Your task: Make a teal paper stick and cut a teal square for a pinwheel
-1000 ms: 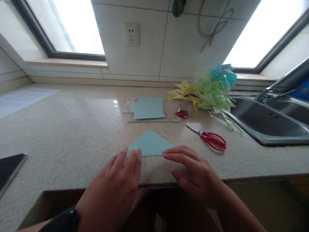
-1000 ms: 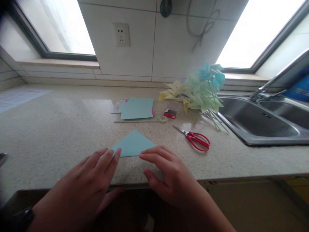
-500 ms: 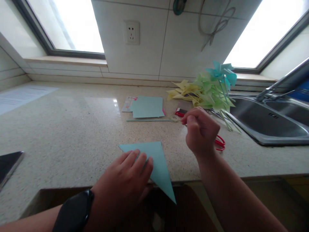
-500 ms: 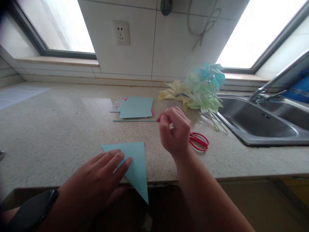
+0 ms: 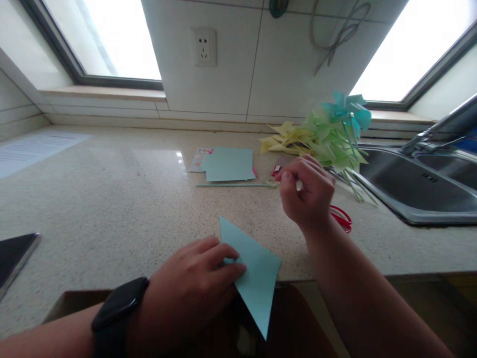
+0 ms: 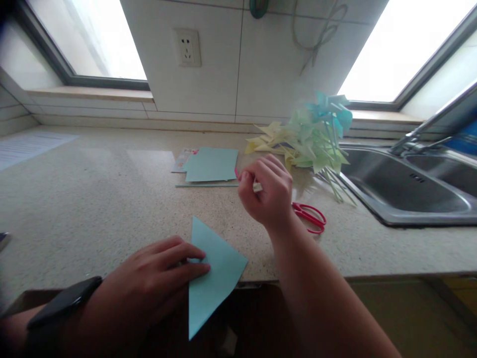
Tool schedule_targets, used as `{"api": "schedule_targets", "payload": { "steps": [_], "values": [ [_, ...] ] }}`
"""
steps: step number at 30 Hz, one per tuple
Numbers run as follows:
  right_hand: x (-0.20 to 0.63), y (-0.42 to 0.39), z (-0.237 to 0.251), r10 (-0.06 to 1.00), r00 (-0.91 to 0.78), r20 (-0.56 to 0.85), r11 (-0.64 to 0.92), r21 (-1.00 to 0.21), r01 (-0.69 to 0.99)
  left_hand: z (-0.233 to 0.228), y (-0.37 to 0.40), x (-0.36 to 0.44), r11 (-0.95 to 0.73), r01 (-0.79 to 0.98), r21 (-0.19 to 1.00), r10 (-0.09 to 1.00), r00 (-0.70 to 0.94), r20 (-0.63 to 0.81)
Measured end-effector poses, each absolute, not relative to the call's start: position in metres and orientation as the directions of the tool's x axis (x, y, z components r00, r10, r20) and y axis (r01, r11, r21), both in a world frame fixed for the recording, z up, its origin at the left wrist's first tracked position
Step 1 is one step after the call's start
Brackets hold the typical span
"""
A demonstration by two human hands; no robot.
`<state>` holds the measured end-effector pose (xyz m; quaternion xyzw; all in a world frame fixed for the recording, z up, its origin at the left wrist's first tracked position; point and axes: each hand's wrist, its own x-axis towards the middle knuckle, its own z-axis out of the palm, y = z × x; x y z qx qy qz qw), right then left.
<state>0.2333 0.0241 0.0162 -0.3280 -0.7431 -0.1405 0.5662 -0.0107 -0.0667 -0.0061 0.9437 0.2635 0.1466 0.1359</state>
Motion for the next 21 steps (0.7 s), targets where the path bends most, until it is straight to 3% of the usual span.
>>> {"api": "schedule_targets", "payload": {
  "steps": [4, 8, 15, 21],
  "values": [
    [0.233, -0.017, 0.002, 0.408, 0.036, 0.912, 0.727, -0.349, 0.592, -0.003, -0.064, -0.013, -0.762, 0.433, 0.482, 0.585, 0.779, 0.225],
    [0.239, -0.045, -0.016, 0.380, 0.232, 0.895, 0.678, -0.440, 0.588, -0.004, -0.062, -0.016, -0.693, 0.460, 0.554, 0.663, 0.709, 0.241],
    [0.245, -0.054, -0.029, 0.323, 0.208, 0.923, 0.681, -0.380, 0.626, -0.003, -0.059, -0.015, -0.565, 0.358, 0.744, 0.731, 0.635, 0.250],
    [0.238, -0.013, -0.004, 0.348, 0.186, 0.919, 0.678, -0.384, 0.627, -0.001, -0.056, -0.011, -0.449, 0.371, 0.813, 0.789, 0.592, 0.165]
  ]
}}
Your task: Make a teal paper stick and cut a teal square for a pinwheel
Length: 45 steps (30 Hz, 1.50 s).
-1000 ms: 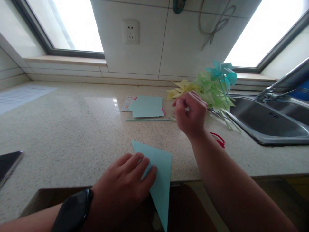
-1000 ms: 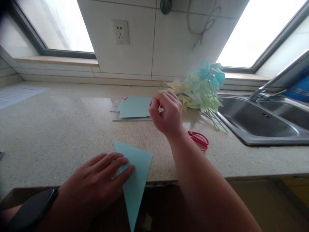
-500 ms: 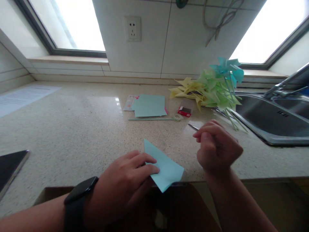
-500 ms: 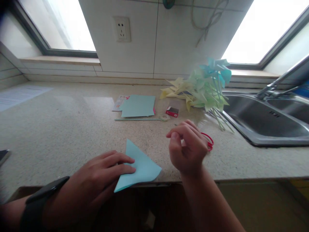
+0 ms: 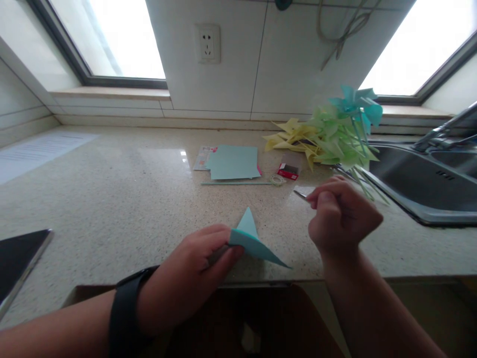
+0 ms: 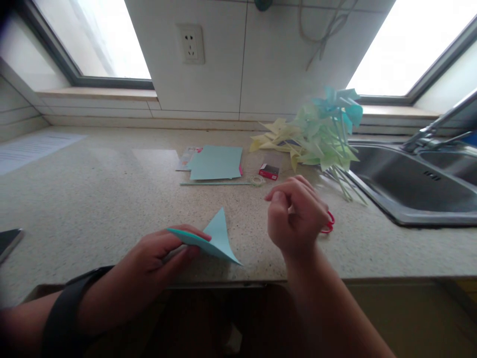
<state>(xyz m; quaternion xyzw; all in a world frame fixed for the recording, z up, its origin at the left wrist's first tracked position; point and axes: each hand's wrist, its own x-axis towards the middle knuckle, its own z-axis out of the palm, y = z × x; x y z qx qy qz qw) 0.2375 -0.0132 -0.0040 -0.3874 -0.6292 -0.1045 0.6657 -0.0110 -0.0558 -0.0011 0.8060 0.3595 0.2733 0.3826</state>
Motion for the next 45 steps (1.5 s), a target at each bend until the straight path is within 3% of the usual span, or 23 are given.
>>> {"api": "schedule_targets", "payload": {
  "steps": [8, 14, 18, 23, 28, 33, 36, 39, 42, 45],
  "values": [
    [0.234, 0.052, 0.029, 0.265, -0.022, 0.964, 0.686, -0.173, 0.706, -0.004, -0.049, -0.010, -0.310, 0.334, 0.890, 0.835, 0.544, 0.086],
    [0.238, 0.035, 0.026, 0.192, -0.055, 0.980, 0.705, -0.099, 0.703, -0.007, -0.046, -0.011, -0.129, 0.184, 0.974, 0.865, 0.502, 0.020],
    [0.239, 0.005, 0.012, 0.234, 0.202, 0.951, 0.711, -0.309, 0.632, -0.006, -0.045, -0.009, -0.056, 0.074, 0.996, 0.874, 0.486, 0.013],
    [0.245, -0.027, -0.006, 0.321, 0.559, 0.764, 0.679, -0.597, 0.427, -0.004, -0.045, -0.007, 0.021, 0.009, 1.000, 0.870, 0.492, -0.023],
    [0.260, -0.058, -0.018, 0.413, 0.585, 0.698, 0.704, -0.652, 0.281, -0.003, -0.046, -0.008, 0.083, -0.013, 0.997, 0.867, 0.493, -0.066],
    [0.280, -0.090, -0.015, 0.577, 0.579, 0.576, 0.657, -0.748, 0.090, -0.002, -0.048, -0.009, 0.065, 0.047, 0.997, 0.863, 0.498, -0.080],
    [0.276, -0.105, -0.012, 0.757, 0.481, 0.442, 0.530, -0.846, -0.059, 0.000, -0.052, -0.009, 0.047, 0.057, 0.997, 0.853, 0.517, -0.070],
    [0.253, -0.119, -0.014, 0.923, 0.222, 0.315, 0.347, -0.929, -0.127, 0.001, -0.057, -0.009, 0.042, 0.023, 0.999, 0.817, 0.574, -0.048],
    [0.229, -0.133, -0.019, 0.990, 0.004, 0.140, 0.140, -0.990, 0.006, 0.001, -0.063, -0.010, 0.028, -0.002, 1.000, 0.791, 0.611, -0.021],
    [0.214, -0.141, -0.022, 0.987, -0.141, 0.074, 0.076, -0.997, 0.013, 0.001, -0.067, -0.010, 0.002, 0.011, 1.000, 0.780, 0.626, -0.009]
  ]
}}
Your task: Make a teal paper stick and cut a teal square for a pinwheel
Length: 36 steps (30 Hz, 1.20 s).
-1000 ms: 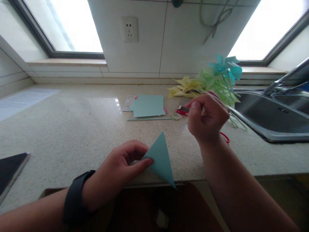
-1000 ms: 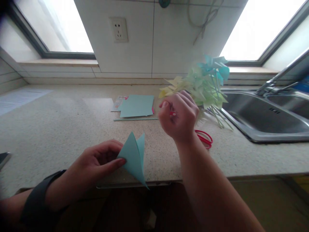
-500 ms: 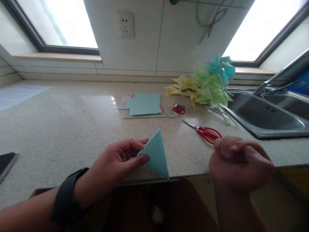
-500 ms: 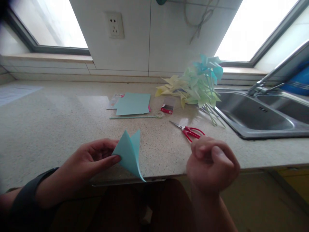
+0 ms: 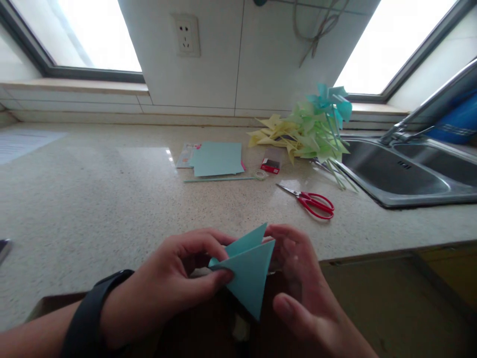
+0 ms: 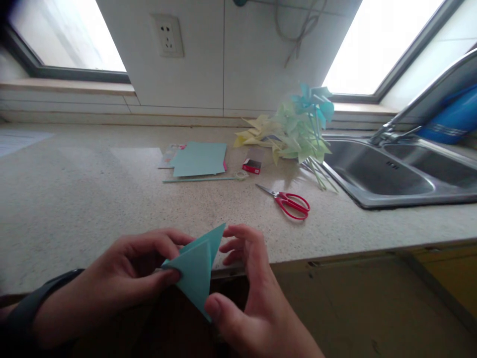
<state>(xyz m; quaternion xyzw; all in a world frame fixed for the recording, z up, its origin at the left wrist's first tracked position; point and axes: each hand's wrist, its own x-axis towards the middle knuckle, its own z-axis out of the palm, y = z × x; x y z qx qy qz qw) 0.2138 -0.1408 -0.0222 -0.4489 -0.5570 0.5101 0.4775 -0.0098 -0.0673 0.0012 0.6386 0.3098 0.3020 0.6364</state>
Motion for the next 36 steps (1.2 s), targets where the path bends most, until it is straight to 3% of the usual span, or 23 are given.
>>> {"api": "schedule_targets", "payload": {
  "steps": [5, 13, 24, 30, 36],
  "values": [
    [0.205, -0.139, -0.022, 0.982, -0.179, 0.066, 0.027, -0.977, -0.213, 0.000, -0.072, -0.006, 0.025, 0.004, 1.000, 0.750, 0.661, -0.021],
    [0.206, -0.127, -0.018, 0.994, -0.070, -0.089, -0.100, -0.978, -0.184, -0.006, -0.076, -0.009, 0.026, -0.024, 0.999, 0.721, 0.693, -0.002],
    [0.208, -0.122, -0.025, 0.999, 0.048, -0.022, -0.011, -0.976, -0.216, -0.004, -0.067, -0.007, 0.269, -0.009, 0.963, 0.759, 0.617, -0.207],
    [0.208, -0.125, -0.025, 0.997, 0.067, 0.046, 0.058, -0.979, -0.195, -0.009, -0.070, -0.009, 0.176, -0.111, 0.978, 0.799, 0.596, -0.076],
    [0.201, -0.123, -0.026, 0.981, -0.010, 0.193, 0.180, -0.930, -0.320, -0.012, -0.065, -0.012, 0.006, -0.030, 1.000, 0.816, 0.579, 0.012]
  ]
}}
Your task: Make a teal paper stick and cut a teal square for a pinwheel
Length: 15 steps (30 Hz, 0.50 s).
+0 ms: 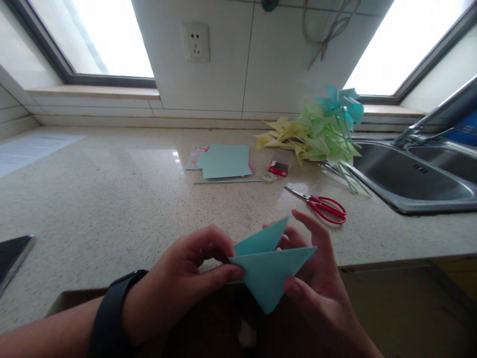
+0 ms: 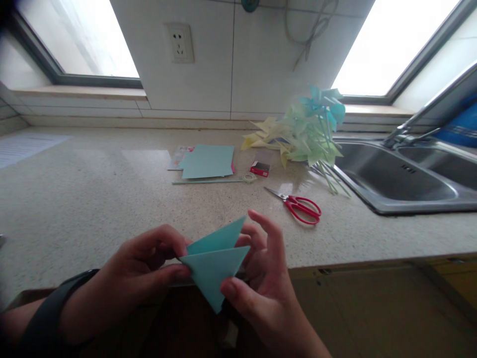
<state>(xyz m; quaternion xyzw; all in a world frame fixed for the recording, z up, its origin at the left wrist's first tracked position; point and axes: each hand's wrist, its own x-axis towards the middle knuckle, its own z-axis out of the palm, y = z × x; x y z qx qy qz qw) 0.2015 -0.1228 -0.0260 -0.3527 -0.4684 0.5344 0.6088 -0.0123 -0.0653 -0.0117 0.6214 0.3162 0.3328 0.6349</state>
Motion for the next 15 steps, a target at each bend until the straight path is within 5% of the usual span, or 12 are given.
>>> {"api": "schedule_targets", "payload": {
  "steps": [3, 9, 15],
  "values": [
    [0.203, -0.123, -0.030, 0.964, -0.065, 0.257, 0.229, -0.931, -0.283, -0.010, -0.063, -0.013, -0.042, 0.025, 0.999, 0.821, 0.571, 0.021],
    [0.218, -0.128, -0.032, 0.943, -0.219, 0.252, 0.269, -0.962, 0.052, -0.007, -0.062, -0.013, -0.021, 0.030, 0.999, 0.823, 0.568, 0.000],
    [0.212, -0.122, -0.026, 0.927, -0.164, 0.336, 0.355, -0.929, 0.102, -0.010, -0.061, -0.012, -0.041, 0.077, 0.996, 0.819, 0.573, -0.011]
  ]
}}
